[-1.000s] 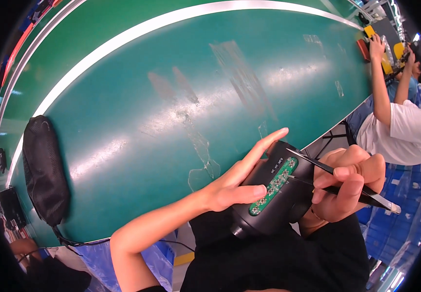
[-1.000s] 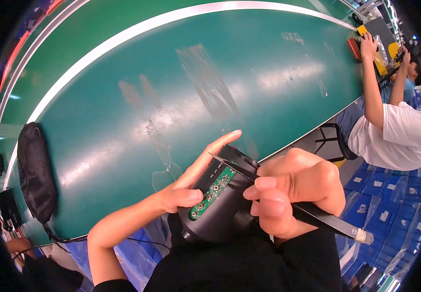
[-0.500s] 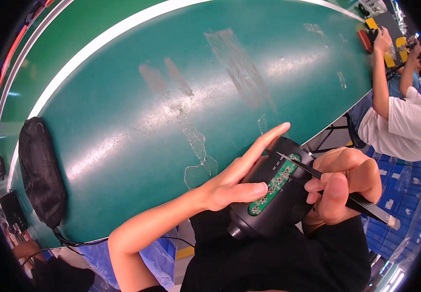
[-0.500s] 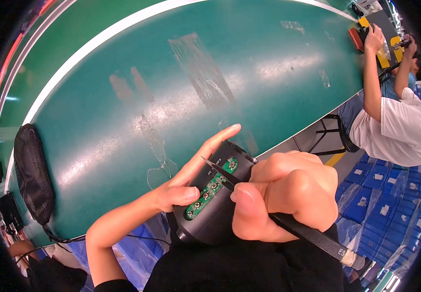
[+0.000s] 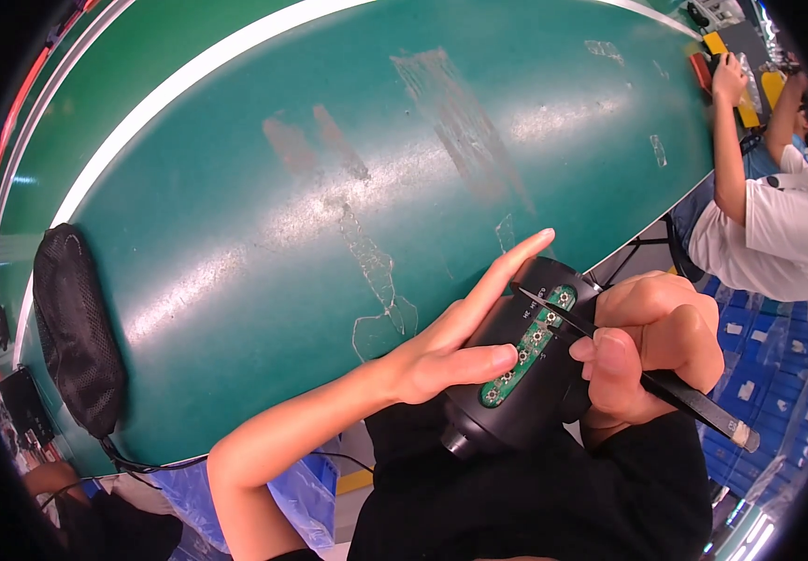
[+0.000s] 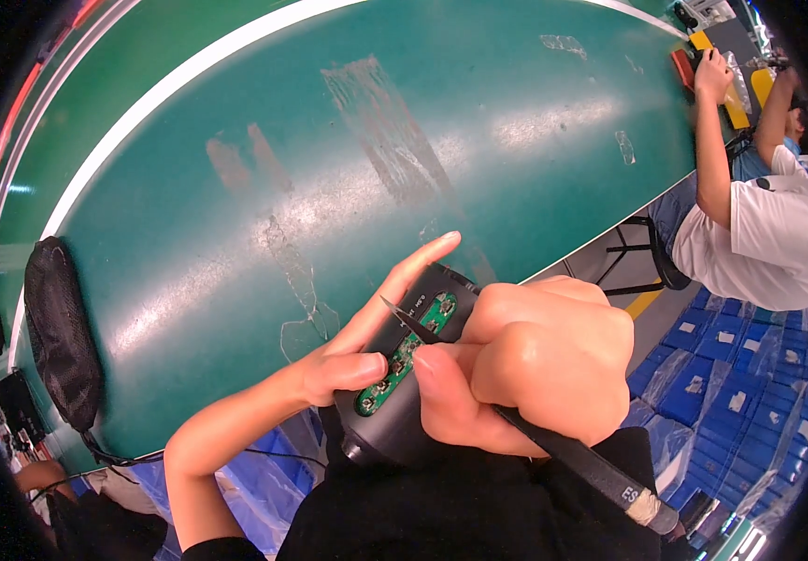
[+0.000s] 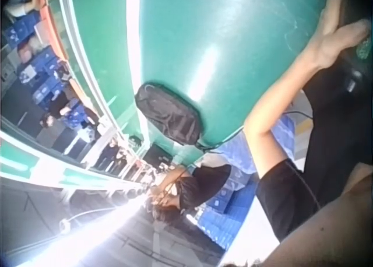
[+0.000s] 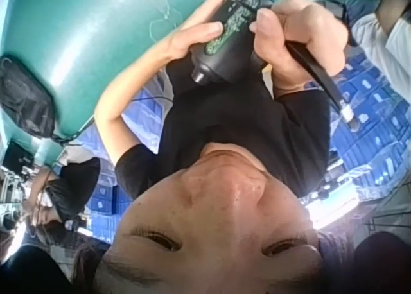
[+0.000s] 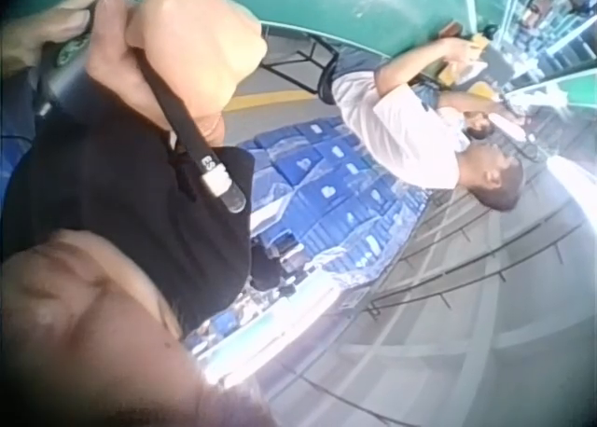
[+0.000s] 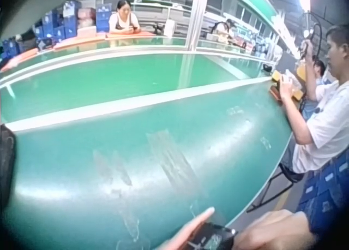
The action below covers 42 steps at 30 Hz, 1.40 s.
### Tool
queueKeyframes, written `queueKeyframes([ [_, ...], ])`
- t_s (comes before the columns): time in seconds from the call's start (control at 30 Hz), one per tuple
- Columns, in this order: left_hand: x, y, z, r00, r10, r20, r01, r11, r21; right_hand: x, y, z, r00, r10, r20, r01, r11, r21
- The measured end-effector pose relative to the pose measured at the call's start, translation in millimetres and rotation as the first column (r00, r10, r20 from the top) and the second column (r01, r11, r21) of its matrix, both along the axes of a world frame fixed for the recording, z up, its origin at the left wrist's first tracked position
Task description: The person assembles a handheld electronic device by placing a PCB into a housing, using tweezers and a pen to manipulate the components.
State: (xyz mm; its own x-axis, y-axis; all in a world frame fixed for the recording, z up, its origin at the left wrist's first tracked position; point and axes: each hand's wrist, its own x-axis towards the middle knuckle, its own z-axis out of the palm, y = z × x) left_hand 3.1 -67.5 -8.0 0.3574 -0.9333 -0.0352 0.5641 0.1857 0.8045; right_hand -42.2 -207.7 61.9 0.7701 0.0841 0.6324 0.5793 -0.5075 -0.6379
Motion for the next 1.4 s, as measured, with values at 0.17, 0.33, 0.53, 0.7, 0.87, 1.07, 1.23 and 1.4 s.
queueKeyframes([
  [0.17, 2, 3, -5, 0.996, 0.030, 0.081, -0.032, 0.999, 0.027, 1, 9, -11, 0.993, -0.007, 0.114, -0.040, 0.913, 0.407],
  [0.33, 3, 2, 4, 0.999, 0.009, 0.044, -0.011, 0.999, 0.037, -1, 13, -14, 0.978, -0.194, 0.073, 0.159, 0.929, 0.333],
  [0.53, 3, 3, 3, 1.000, -0.007, 0.017, 0.006, 0.999, 0.033, -2, 12, -12, 0.986, -0.166, -0.017, 0.163, 0.932, 0.323],
  [0.7, 2, 3, 0, 0.999, 0.039, 0.031, -0.040, 0.998, 0.045, -5, 4, -9, 0.983, -0.147, -0.108, 0.171, 0.952, 0.254],
  [0.87, 2, 4, -13, 0.998, 0.040, 0.042, -0.037, 0.997, -0.065, -3, 5, -5, 0.984, -0.102, -0.146, 0.120, 0.985, 0.124],
  [1.07, 2, 3, -4, 0.995, 0.046, 0.085, -0.048, 0.998, 0.026, -2, 9, -14, 0.996, -0.083, 0.017, 0.072, 0.934, 0.351],
  [1.23, 0, 3, -5, 0.993, 0.059, 0.102, -0.062, 0.998, 0.026, -13, 12, -12, 0.979, -0.168, -0.114, 0.203, 0.817, 0.540],
  [1.4, -3, 1, -4, 0.992, 0.082, 0.092, -0.083, 0.997, 0.006, -17, 10, -9, 0.974, -0.151, -0.170, 0.216, 0.844, 0.490],
])
